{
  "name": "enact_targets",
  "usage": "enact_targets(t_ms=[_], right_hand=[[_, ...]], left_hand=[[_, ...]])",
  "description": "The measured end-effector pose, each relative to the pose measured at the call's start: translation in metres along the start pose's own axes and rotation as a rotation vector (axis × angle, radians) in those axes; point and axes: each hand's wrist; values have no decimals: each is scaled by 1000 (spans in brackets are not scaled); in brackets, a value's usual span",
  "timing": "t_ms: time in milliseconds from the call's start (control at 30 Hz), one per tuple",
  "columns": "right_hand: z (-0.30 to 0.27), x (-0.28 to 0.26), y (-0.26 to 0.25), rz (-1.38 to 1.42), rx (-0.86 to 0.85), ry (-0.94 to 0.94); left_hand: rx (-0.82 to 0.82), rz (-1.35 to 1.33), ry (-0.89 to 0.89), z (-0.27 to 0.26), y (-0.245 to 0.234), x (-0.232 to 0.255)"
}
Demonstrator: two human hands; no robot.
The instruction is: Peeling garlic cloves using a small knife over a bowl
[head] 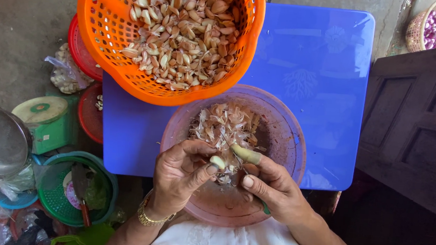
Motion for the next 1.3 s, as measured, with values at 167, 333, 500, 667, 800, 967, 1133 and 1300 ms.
enact_targets(t_ms=[167,333,500,667,800,967,1133,1300], right_hand=[[3,-7,5,122,-66,-9],[2,-10,11,101,-141,88],[1,-9,7,24,-108,63],[-6,0,-2,145,-40,-53],[-10,-6,-2,239,-123,-175],[2,-26,6,-3,-37,-143],[18,-32,14,-659,-239,-116],[18,-30,11,-729,-250,-80]], left_hand=[[-56,-111,34,4,-1,1],[-133,-115,86,7,-2,3],[-82,-146,58,9,-4,-5],[-148,-133,42,5,-4,3],[-259,-338,-15,2,-9,2],[-252,-363,-49,1,-17,3],[-334,-492,-105,12,-29,38],[44,465,202,61,-62,113]])
Point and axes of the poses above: each hand's wrist, its own z-axis towards the middle knuckle, its own y-axis out of the palm, x = y × z, and after that the axes turned 12 degrees about -y, right-handed
